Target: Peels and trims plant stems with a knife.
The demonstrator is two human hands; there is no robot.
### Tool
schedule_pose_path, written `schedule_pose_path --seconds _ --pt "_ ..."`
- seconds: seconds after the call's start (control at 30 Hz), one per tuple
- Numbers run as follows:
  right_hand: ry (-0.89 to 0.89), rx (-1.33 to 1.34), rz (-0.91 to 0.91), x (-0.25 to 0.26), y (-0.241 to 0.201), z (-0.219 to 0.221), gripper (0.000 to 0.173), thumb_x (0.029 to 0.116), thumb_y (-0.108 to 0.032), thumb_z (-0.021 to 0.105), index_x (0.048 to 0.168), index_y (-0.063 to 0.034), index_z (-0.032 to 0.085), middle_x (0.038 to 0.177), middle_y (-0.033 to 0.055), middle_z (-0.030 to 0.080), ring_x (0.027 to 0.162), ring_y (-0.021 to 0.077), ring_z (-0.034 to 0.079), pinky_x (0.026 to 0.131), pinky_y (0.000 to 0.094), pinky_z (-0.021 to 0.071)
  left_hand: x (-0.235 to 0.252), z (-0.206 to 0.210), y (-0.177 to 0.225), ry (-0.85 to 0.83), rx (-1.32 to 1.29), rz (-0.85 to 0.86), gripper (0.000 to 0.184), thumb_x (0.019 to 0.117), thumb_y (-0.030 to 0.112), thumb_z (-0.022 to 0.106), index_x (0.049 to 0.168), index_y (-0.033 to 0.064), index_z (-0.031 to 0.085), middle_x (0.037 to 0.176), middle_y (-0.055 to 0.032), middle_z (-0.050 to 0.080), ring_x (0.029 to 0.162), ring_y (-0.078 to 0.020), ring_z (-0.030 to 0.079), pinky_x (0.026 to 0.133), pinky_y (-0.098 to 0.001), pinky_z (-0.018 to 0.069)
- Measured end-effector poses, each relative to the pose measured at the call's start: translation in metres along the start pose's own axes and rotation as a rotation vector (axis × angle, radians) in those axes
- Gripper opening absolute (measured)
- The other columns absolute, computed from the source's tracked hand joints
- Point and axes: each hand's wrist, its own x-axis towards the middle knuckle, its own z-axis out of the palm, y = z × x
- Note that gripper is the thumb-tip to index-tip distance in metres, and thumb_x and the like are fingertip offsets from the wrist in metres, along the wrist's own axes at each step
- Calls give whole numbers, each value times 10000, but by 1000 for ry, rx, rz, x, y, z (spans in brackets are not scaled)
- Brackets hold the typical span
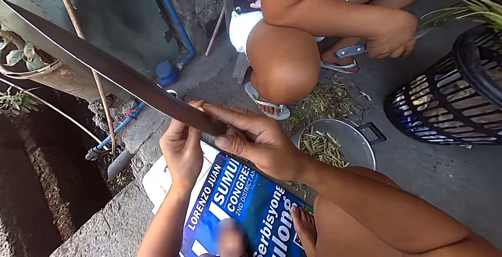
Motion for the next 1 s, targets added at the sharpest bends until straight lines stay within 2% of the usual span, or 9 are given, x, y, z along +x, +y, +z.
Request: schedule_pose_path --seconds 0.3,0.5,0.6,0.7,0.8,0.87,1.0 --pt "0 12 -7 -1 -2 -1 436 988 -82 650 1415 -10 601 1073 40 653 835 12 595 737 134 521 -1 2 3 -6 31 53 230 1019 48 584 1142 133 758 1152 42 739 1069 -73 687 941 -276 572" --pt "-3 97 33 -1 -2 -2 425 990 -61 636 1408 10 600 1106 52 662 813 10 588 729 137 516 -2 2 3 -2 72 57 220 1015 36 581 1140 101 750 1144 29 730 1062 -83 683 928 -277 571" --pt "11 143 72 0 -1 -3 407 994 -44 618 1400 -15 616 1035 30 640 752 2 568 676 127 503 -1 2 0 -7 95 58 201 1021 66 595 1141 105 751 1141 33 728 1059 -81 682 919 -267 574" --pt "7 182 97 1 0 -5 385 1006 -47 587 1389 -38 631 1035 22 661 719 -9 546 646 126 476 -1 2 0 -3 124 58 191 1019 83 612 1142 108 756 1141 47 729 1044 -59 681 896 -240 574" --pt "4 256 123 2 2 -7 369 1030 -75 549 1388 -43 631 911 16 649 637 -17 501 579 122 431 -1 2 -2 -2 119 61 192 1011 83 628 1147 112 759 1160 53 728 1054 -50 679 890 -228 576" --pt "15 301 179 2 4 -8 361 1051 -108 531 1395 -57 629 909 25 662 613 -10 497 554 122 423 -1 1 -4 -2 100 52 192 1010 95 637 1159 114 757 1176 48 728 1058 -61 686 901 -244 583" --pt "90 357 316 5 17 -16 341 1069 -149 489 1359 -71 650 824 10 586 575 35 480 523 159 421 4 -9 -8 14 64 27 200 1022 119 623 1183 123 743 1156 18 733 1039 -106 696 922 -297 585"
